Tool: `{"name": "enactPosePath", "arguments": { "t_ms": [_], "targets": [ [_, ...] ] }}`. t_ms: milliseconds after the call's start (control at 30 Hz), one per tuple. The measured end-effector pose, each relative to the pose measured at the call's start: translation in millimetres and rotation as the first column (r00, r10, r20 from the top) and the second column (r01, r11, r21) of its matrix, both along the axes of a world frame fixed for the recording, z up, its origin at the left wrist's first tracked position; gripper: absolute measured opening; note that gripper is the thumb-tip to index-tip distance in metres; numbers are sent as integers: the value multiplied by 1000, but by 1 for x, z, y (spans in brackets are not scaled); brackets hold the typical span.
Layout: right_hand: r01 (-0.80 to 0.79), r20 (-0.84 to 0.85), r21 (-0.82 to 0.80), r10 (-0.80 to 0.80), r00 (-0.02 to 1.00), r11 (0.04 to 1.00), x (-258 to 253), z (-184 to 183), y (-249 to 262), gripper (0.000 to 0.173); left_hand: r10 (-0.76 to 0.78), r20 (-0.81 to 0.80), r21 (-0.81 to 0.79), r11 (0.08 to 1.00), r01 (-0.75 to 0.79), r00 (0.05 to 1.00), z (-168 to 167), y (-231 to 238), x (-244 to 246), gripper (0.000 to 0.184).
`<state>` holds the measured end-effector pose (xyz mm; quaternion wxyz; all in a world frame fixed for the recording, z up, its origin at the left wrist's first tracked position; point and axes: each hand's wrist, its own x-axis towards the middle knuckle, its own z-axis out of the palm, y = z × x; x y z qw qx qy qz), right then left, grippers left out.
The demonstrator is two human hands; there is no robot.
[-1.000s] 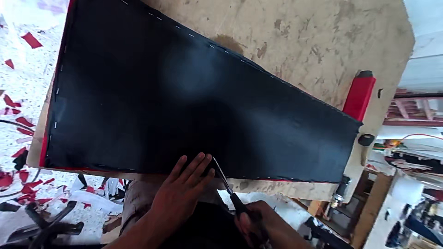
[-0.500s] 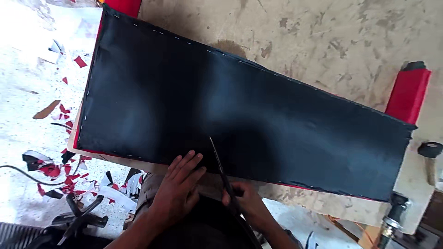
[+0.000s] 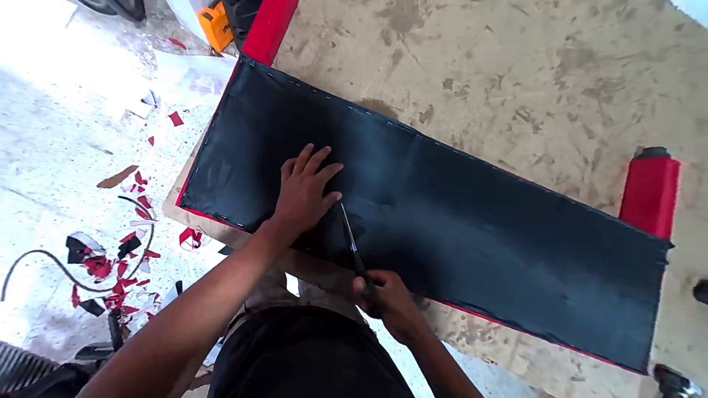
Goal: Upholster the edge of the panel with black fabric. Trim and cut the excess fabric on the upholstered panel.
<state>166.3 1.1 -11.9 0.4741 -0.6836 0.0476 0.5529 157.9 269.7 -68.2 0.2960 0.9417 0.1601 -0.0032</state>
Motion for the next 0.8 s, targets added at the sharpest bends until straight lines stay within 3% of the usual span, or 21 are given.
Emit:
{"name": "enactPosePath", "arguments": {
  "t_ms": [133, 367, 433, 567, 700, 800],
  "targets": [
    [11, 15, 30, -11, 1000, 999, 3, 4, 6, 60, -41, -50, -81, 996, 37, 998, 0, 12, 2, 62],
    [53, 39, 74, -55, 998, 996, -7, 2, 7, 55, -58, 69, -230, 971, 72, 996, -7, 29, -14, 43],
    [63, 41, 103, -67, 997, 993, -9, 3, 6, 54, -71, 95, -197, 976, 89, 993, -4, 25, -22, 47],
    [107, 34, 149, -113, 993, 983, -9, 15, 6, 51, -103, 76, 28, 995, 101, 992, 1, -10, -23, 79],
    [125, 25, 258, -136, 990, 958, -20, 18, 2, 48, -64, 49, 114, 992, 58, 997, -5, -23, -9, 66],
    [163, 33, 350, -185, 982, 922, -28, 18, -16, 47, -130, 55, 172, 978, 119, 990, 0, -18, 0, 51]
  ]
}}
